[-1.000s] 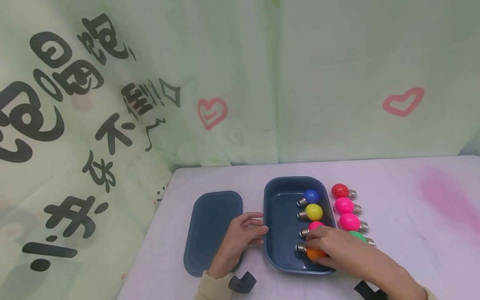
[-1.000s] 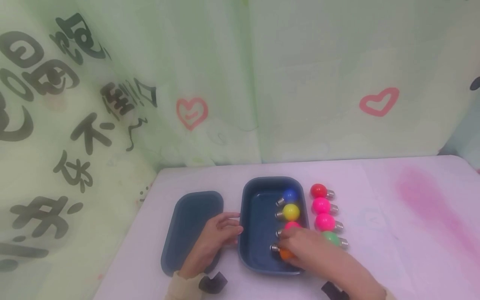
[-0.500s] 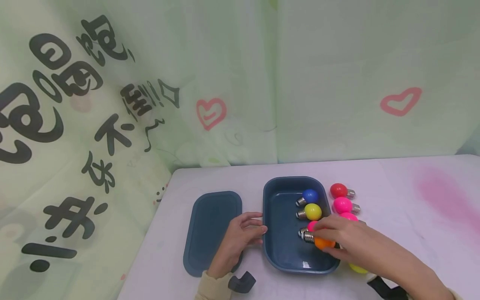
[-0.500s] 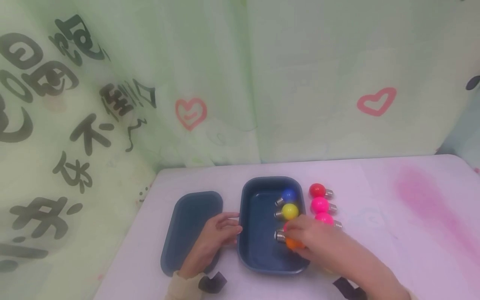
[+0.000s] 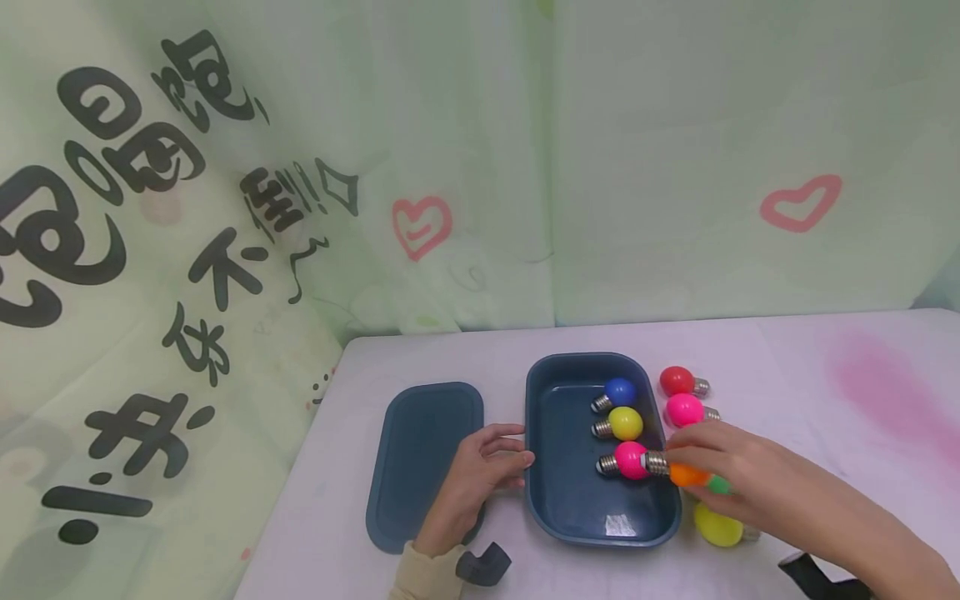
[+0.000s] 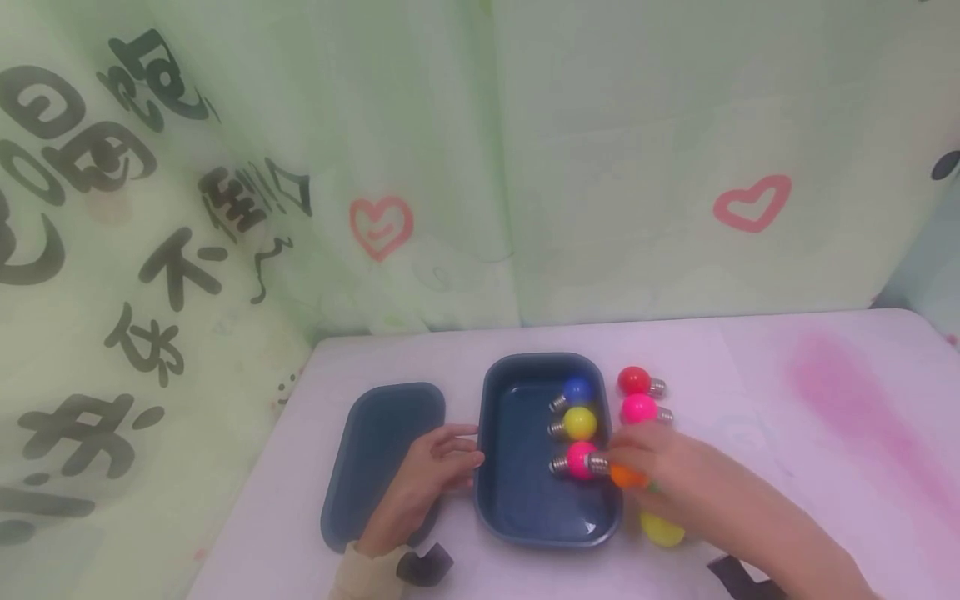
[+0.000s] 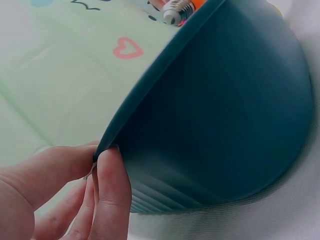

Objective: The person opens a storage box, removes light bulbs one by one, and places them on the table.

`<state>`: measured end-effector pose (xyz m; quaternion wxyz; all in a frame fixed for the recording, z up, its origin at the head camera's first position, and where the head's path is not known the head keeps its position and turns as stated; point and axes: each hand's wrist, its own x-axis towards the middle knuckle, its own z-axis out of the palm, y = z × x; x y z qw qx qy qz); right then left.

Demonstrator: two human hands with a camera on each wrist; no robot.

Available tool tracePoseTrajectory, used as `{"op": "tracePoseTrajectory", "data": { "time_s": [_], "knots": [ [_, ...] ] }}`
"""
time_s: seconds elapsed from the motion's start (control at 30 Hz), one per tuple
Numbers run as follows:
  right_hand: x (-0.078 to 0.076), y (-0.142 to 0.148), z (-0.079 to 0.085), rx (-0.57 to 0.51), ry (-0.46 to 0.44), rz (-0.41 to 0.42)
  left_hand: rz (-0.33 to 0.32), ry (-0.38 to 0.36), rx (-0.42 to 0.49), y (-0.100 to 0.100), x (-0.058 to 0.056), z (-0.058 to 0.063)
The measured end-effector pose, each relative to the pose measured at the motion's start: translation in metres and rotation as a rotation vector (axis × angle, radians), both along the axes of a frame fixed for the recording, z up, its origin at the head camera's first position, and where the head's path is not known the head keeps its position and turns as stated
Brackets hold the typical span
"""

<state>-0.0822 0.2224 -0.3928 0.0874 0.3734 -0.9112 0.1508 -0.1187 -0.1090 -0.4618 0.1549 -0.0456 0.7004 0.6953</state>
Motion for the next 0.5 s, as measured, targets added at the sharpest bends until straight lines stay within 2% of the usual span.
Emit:
{"op": "tracePoseTrajectory", "data": {
  "time_s": [0.07, 0.13, 0.2, 0.37, 0.5],
  "knots": [
    [0.000, 0.006, -0.002, -0.017, 0.044, 0.018, 0.001, -0.002, 0.003, 0.000, 0.000, 0.000],
    [0.001, 0.012, -0.004, -0.016, 0.048, 0.015, 0.002, -0.005, 0.001, 0.000, 0.000, 0.000],
    [0.002, 0.016, -0.004, -0.001, 0.005, -0.018, 0.002, -0.006, 0.000, 0.000, 0.000, 0.000],
    [0.004, 0.023, -0.004, 0.079, -0.202, -0.180, 0.002, -0.009, 0.008, 0.000, 0.000, 0.001],
    [0.003, 0.031, -0.008, 0.106, -0.250, -0.224, 0.006, -0.008, 0.004, 0.000, 0.000, 0.001]
  ]
}}
